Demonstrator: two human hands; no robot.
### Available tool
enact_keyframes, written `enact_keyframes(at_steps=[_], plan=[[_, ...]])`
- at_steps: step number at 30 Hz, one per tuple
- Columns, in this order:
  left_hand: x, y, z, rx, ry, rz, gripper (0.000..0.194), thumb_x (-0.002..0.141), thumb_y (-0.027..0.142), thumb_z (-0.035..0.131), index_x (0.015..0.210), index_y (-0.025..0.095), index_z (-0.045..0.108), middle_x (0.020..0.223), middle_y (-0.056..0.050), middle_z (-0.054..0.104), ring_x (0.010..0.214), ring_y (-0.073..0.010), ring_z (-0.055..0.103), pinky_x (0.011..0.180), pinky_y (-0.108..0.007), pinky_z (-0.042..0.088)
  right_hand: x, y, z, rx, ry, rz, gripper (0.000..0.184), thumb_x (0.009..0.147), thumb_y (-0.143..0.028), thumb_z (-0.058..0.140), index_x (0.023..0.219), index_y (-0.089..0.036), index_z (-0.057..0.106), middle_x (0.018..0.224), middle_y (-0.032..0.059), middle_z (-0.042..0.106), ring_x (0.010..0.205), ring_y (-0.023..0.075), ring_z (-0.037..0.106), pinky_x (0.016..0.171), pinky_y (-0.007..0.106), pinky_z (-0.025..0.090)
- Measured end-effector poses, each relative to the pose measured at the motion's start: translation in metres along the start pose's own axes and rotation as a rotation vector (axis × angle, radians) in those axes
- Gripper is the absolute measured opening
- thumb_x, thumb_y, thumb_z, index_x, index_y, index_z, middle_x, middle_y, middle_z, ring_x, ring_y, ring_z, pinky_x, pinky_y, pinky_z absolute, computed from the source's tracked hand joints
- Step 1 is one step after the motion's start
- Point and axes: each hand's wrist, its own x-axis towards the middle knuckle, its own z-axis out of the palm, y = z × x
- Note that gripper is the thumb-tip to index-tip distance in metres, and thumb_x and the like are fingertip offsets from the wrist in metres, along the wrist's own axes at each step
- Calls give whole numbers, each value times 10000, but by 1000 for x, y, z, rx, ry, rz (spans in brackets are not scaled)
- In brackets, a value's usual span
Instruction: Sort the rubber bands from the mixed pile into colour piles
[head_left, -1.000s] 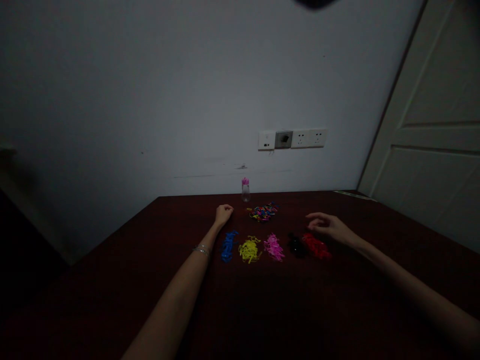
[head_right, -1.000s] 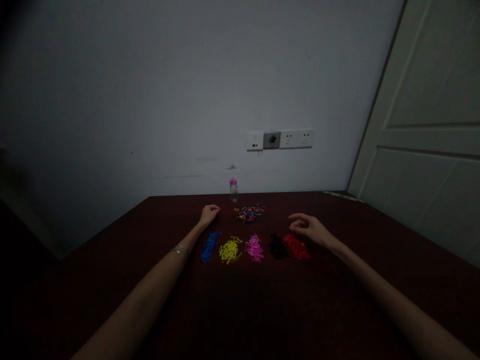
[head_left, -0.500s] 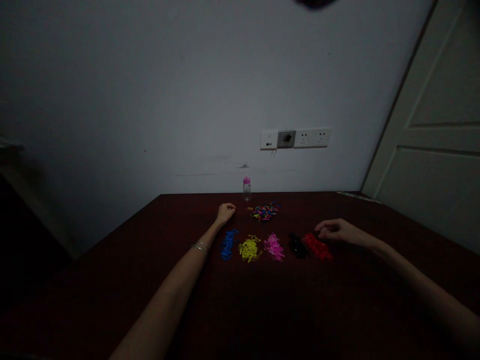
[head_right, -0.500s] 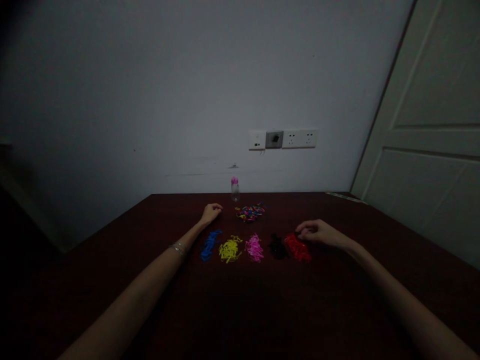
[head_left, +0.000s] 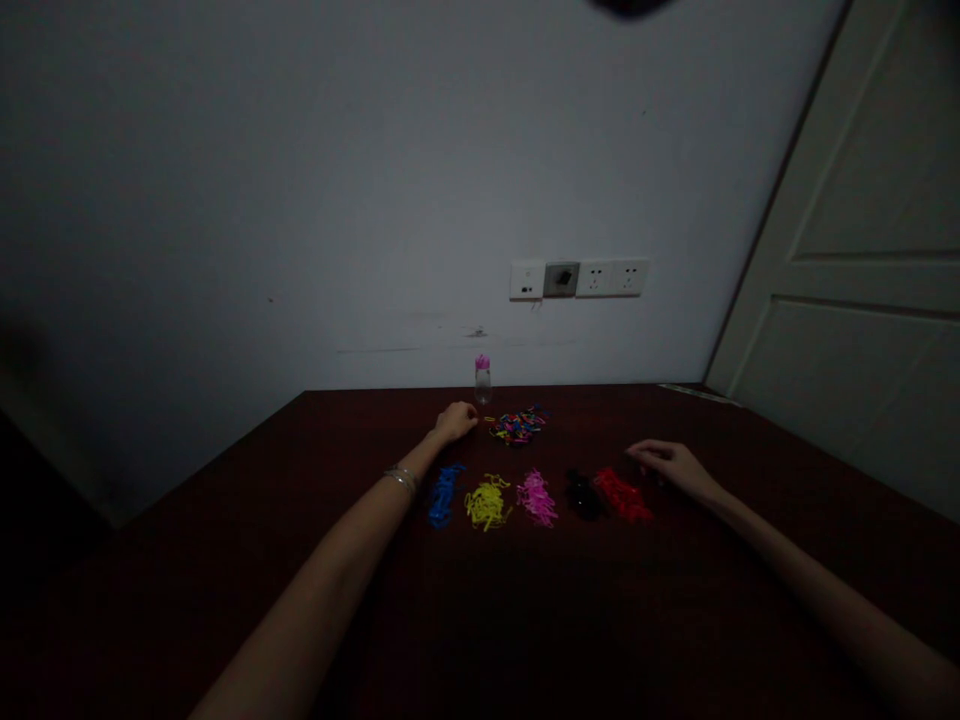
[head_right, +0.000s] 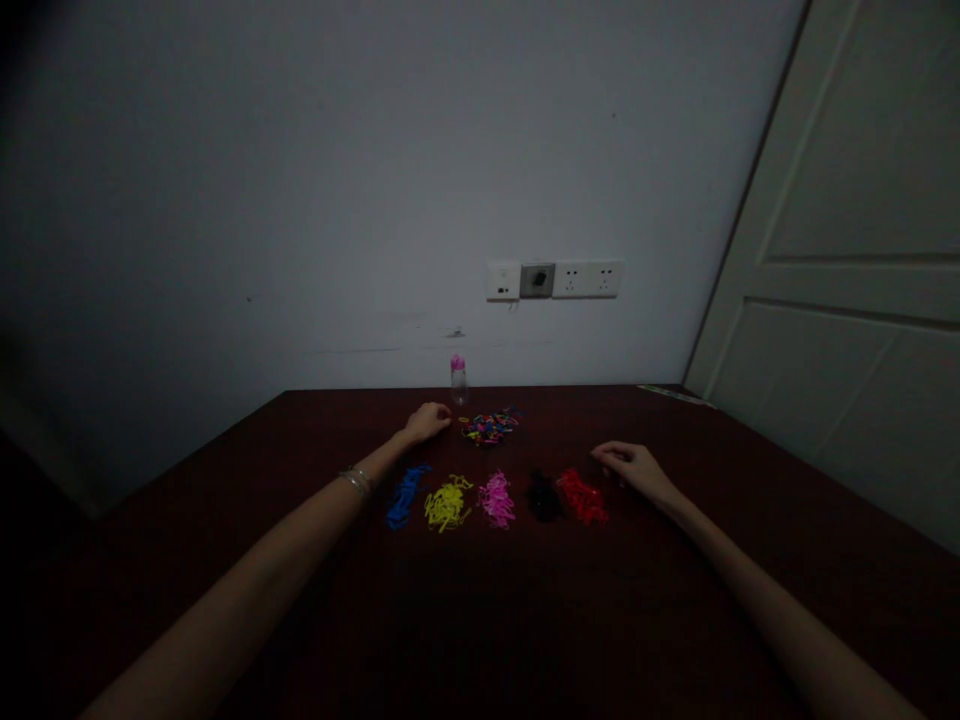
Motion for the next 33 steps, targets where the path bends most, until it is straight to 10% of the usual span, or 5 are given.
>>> enact_keyframes(at_steps=[23,33], plan=[[2,18,7,134,-11,79,183,810,256,474,878,201,634,948,-98,644,897,-218,596,774,-291,436,3,7,4,15,-14,-34,419,684,-532,553,838,-155,651,565,4,555,456,94,452,390,204,333],[-17,15,-28,42,40,126,158,787,264,512,871,219,638,901,-59,655,862,-184,585,740,-228,398,6,11,3,15,-17,-22,430,690,-526,552,871,-148,650,574,5,565,454,95,458,389,206,336]])
